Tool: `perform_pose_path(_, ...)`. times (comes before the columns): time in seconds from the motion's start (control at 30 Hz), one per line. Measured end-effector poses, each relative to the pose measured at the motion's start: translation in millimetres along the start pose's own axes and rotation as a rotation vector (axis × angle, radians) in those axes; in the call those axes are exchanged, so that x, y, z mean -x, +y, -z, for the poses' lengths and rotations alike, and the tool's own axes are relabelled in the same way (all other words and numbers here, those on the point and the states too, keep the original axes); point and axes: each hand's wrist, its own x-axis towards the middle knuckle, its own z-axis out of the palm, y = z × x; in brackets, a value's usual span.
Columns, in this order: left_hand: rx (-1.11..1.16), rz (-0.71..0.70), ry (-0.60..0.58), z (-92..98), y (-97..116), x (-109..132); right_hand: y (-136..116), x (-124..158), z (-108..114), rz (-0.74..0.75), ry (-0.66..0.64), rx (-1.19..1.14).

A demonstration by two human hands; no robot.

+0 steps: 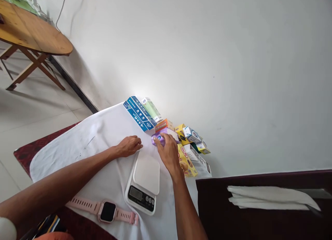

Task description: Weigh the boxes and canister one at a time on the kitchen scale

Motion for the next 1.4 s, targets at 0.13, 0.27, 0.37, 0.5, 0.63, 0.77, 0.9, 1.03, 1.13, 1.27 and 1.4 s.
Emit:
perform_pose_path(0.13,-0.082,-0.031,-0.038,-1.4,3,-1,-22,-70,-37,0.063,-0.047,0.155)
perform_pose_path(0.27,-0.184,-0.027,-0.082,-1.9,5,-3,-30,-113,-72,0.032,-0.090,0.181)
perform_pose_path(0.37,-0.222,-0.023,-0.108,-2.8,6,-4,-30,-129,-87,-0.011,-0.111,0.187)
perform_pose_path(0.5,-0.240,-0.035,-0.122,-2.7,7,-4,-29,-137,-88,-0.037,-0.118,0.150)
perform_pose_path(0.63,-0.239,-0.029,-0.112,-2.4,5,-3,-30,-119,-68,-0.047,-0.066,0.100)
perform_pose_path(0.77,-0.143,-0.022,-0.087,-4.9,2,-3,-25,-67,-26,-0.027,0.097,-0.006)
perform_pose_path(0.9,0.126,0.084,0.024,-5.7,-4,-8,-11,13,22,-0.044,0.084,-0.096)
perform_pose_path(1.03,0.258,0.161,0.064,-0.9,-13,-16,0,92,44,-0.163,0.017,-0.141)
perform_pose_path(1.13,0.437,0.216,0.108,3.0,-17,-20,0,134,38,-0.188,-0.003,-0.139)
perform_pose_path(1.27,0.548,0.266,0.130,5.3,-16,-18,-10,158,20,-0.178,-0.056,-0.136)
perform_pose_path(1.4,0.483,0.270,0.107,9.0,-11,-15,-18,159,18,-0.202,-0.094,-0.120)
